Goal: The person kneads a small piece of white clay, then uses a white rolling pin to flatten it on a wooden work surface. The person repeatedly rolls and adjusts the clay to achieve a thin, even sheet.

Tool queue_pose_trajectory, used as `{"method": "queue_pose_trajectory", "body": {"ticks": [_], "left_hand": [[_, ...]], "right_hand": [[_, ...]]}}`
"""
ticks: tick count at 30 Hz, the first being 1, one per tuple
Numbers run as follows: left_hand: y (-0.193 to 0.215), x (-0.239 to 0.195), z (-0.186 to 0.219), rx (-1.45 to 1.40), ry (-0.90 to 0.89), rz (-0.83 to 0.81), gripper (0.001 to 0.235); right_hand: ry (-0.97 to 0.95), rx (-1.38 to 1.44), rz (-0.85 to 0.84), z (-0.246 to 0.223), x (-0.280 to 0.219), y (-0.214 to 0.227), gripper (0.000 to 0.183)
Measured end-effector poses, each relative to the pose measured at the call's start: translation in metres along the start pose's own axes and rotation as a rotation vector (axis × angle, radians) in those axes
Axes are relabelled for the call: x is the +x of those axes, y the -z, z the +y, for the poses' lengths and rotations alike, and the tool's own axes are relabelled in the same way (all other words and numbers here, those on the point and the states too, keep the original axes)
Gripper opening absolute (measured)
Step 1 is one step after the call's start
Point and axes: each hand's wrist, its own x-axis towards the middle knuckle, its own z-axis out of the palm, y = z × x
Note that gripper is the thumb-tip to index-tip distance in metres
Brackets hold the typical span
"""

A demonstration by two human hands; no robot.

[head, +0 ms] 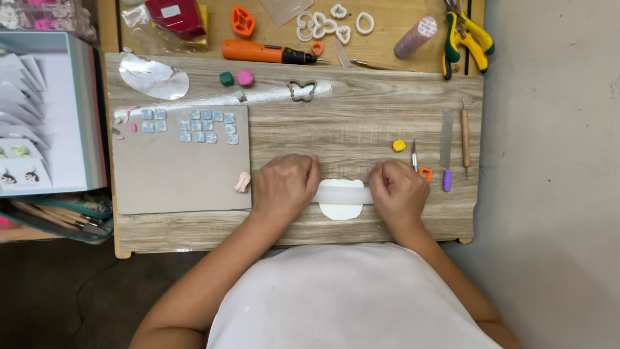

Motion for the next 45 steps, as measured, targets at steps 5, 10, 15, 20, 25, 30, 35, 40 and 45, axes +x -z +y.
{"method": "queue_pose_trajectory", "body": {"ticks": [5, 10, 15, 20, 25, 30, 35, 40, 45], "left_hand": [[-0.002, 0.006, -0.003, 0.026, 0.018, -0.014, 0.038], [-0.007, 0.013, -0.007, 0.033, 0.043, -0.024, 0.04], [-0.005, 0.019, -0.005, 0.067, 0.068, -0.009, 0.035], [-0.01, 0.021, -0.007, 0.076, 0.079, -0.032, 0.036], [-0.008, 0.021, -0.005, 0.111, 0.02, 0.042, 0.034], [-0.002, -0.001, -0.001, 0.06, -0.022, 0.074, 0.032], [0.005, -0.017, 0.006, 0.115, -0.075, 0.04, 0.031], [0.016, 0.001, 0.004, 0.078, 0.006, -0.058, 0.043], [-0.006, 0.008, -0.003, 0.155, 0.056, -0.035, 0.044]], "right_hand": [[-0.027, -0.054, 0.011, 0.01, 0.001, -0.002, 0.046], [-0.042, -0.071, 0.013, 0.012, 0.009, -0.006, 0.046], [-0.043, -0.163, 0.073, 0.01, 0.015, -0.01, 0.045], [-0.057, -0.141, 0.042, 0.007, 0.019, -0.006, 0.043], [-0.039, -0.151, 0.07, 0.009, 0.022, -0.009, 0.043], [0.043, -0.116, 0.078, 0.01, -0.001, -0.009, 0.047], [0.094, -0.139, -0.033, 0.002, -0.013, 0.004, 0.046], [0.077, -0.176, -0.101, 0.008, 0.0, 0.012, 0.044], [0.072, -0.292, -0.02, 0.014, 0.013, -0.004, 0.045]]}}
